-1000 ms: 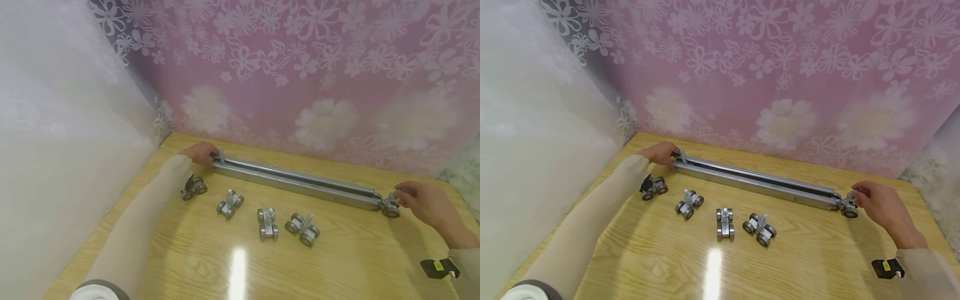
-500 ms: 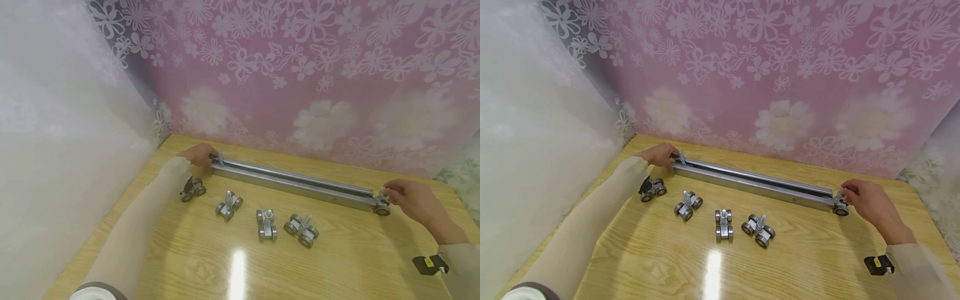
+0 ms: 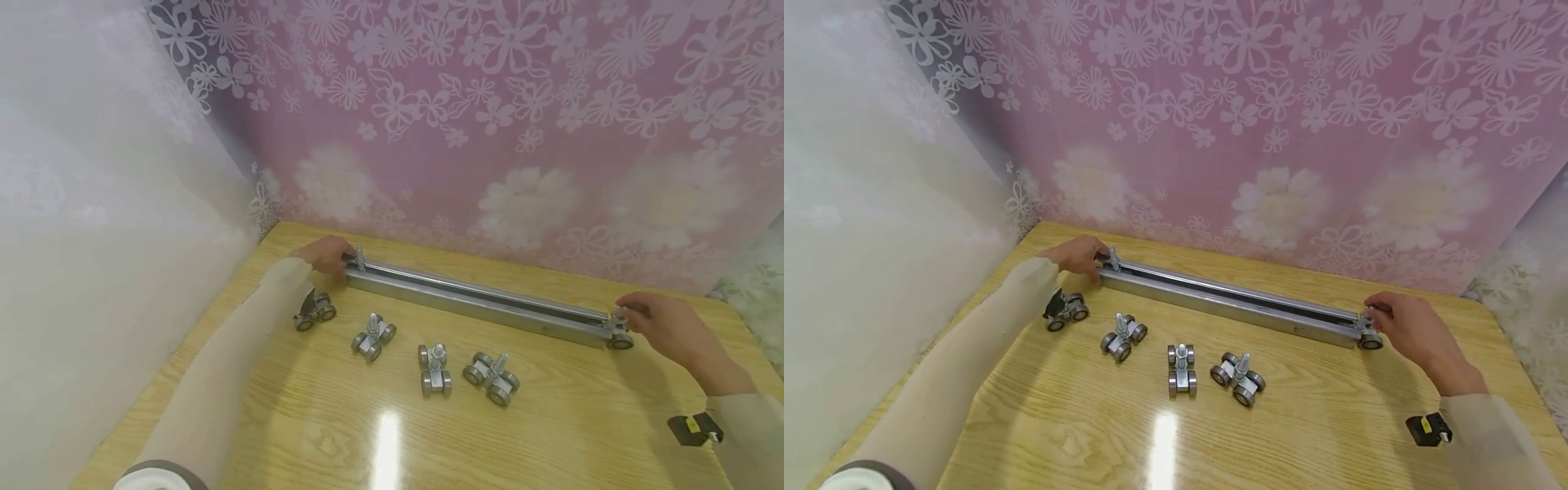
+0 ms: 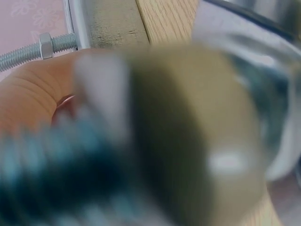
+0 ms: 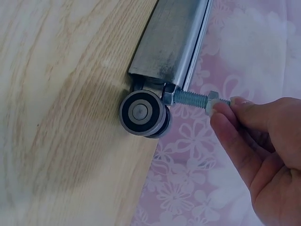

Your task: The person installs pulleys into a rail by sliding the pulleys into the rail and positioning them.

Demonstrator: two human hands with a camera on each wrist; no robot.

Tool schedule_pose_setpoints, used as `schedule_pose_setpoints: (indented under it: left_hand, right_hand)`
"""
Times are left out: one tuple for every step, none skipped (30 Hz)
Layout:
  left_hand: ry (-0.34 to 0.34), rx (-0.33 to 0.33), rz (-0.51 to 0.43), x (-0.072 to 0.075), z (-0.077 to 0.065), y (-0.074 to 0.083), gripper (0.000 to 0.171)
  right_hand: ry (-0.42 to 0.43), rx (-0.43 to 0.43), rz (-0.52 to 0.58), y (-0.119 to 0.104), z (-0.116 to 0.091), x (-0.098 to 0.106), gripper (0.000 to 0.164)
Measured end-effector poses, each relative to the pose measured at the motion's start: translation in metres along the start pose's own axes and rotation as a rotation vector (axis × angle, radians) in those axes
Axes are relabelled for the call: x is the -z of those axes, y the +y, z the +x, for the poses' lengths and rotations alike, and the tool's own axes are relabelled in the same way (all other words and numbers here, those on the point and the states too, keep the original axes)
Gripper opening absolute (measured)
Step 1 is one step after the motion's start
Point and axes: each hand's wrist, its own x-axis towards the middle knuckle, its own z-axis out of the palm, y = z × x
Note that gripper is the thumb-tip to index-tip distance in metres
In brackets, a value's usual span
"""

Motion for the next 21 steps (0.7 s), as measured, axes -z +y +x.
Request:
schedule_pose_setpoints:
  left_hand:
    - [0.001, 0.002, -0.001, 0.0, 0.0, 0.0, 0.052]
    - [0.001, 0.005, -0.003, 0.0, 0.0, 0.0, 0.053]
    - [0.002, 0.004, -0.005, 0.0, 0.0, 0.0, 0.053]
    - [0.003, 0.005, -0.006, 0.0, 0.0, 0.0, 0.054]
    - [0.004, 0.003, -0.005, 0.0, 0.0, -0.001, 0.054]
    - [0.005, 0.0, -0.004, 0.0, 0.0, -0.001, 0.054]
    - [0.005, 0.0, -0.005, -0.001, 0.001, 0.0, 0.054]
    - [0.005, -0.001, -0.008, -0.001, 0.001, 0.0, 0.054]
    - [0.006, -0.005, -0.01, -0.001, 0.001, 0.0, 0.054]
    - [0.006, 0.001, -0.012, -0.001, 0.001, 0.001, 0.055]
    - [0.006, 0.003, -0.016, -0.001, 0.0, 0.001, 0.056]
    - [0.006, 0.01, -0.022, 0.0, -0.001, 0.001, 0.057]
    - [0.007, 0.02, -0.027, 0.0, -0.001, 0.002, 0.059]
    - [0.007, 0.027, -0.033, 0.0, -0.002, 0.002, 0.061]
    - [0.008, 0.037, -0.037, 0.0, -0.002, 0.002, 0.063]
    - [0.008, 0.045, -0.039, 0.0, -0.002, 0.002, 0.064]
    - [0.009, 0.047, -0.041, 0.0, -0.002, 0.002, 0.064]
    - [0.01, 0.049, -0.043, 0.0, -0.002, 0.002, 0.064]
    - [0.009, 0.048, -0.042, 0.0, -0.002, 0.002, 0.063]
    - [0.008, 0.04, -0.041, -0.001, -0.002, 0.002, 0.061]
    - [0.007, 0.034, -0.038, -0.001, -0.001, 0.002, 0.06]
  right_hand:
    - [0.002, 0.007, -0.002, -0.001, 0.001, 0.0, 0.032]
    - [0.001, 0.01, -0.001, -0.003, 0.002, 0.0, 0.032]
    - [0.0, 0.013, 0.0, -0.004, 0.003, -0.001, 0.032]
    - [-0.001, 0.016, -0.004, -0.006, 0.004, -0.001, 0.031]
    - [-0.005, 0.015, -0.004, -0.008, 0.005, -0.002, 0.032]
    - [-0.006, 0.014, -0.004, -0.009, 0.006, -0.003, 0.032]
    - [-0.008, 0.012, -0.005, -0.01, 0.007, -0.003, 0.032]
    - [-0.011, 0.009, -0.003, -0.011, 0.007, -0.004, 0.032]
    - [-0.011, 0.01, 0.0, -0.012, 0.007, -0.005, 0.032]
    - [-0.01, 0.012, 0.001, -0.013, 0.008, -0.005, 0.032]
    - [-0.007, 0.017, 0.004, -0.013, 0.008, -0.006, 0.031]
    - [-0.003, 0.022, 0.003, -0.014, 0.009, -0.006, 0.031]
    - [0.003, 0.029, 0.002, -0.016, 0.009, -0.006, 0.03]
    - [0.007, 0.034, 0.002, -0.017, 0.01, -0.007, 0.029]
    - [0.014, 0.041, -0.002, -0.018, 0.01, -0.008, 0.029]
    - [0.018, 0.045, -0.007, -0.019, 0.011, -0.008, 0.029]
    - [0.023, 0.047, -0.006, -0.019, 0.011, -0.009, 0.028]
    - [0.026, 0.049, -0.005, -0.02, 0.012, -0.01, 0.029]
    - [0.028, 0.048, 0.001, -0.021, 0.013, -0.011, 0.029]
    - [0.028, 0.044, 0.006, -0.021, 0.014, -0.012, 0.03]
    - [0.028, 0.043, 0.014, -0.021, 0.014, -0.013, 0.03]
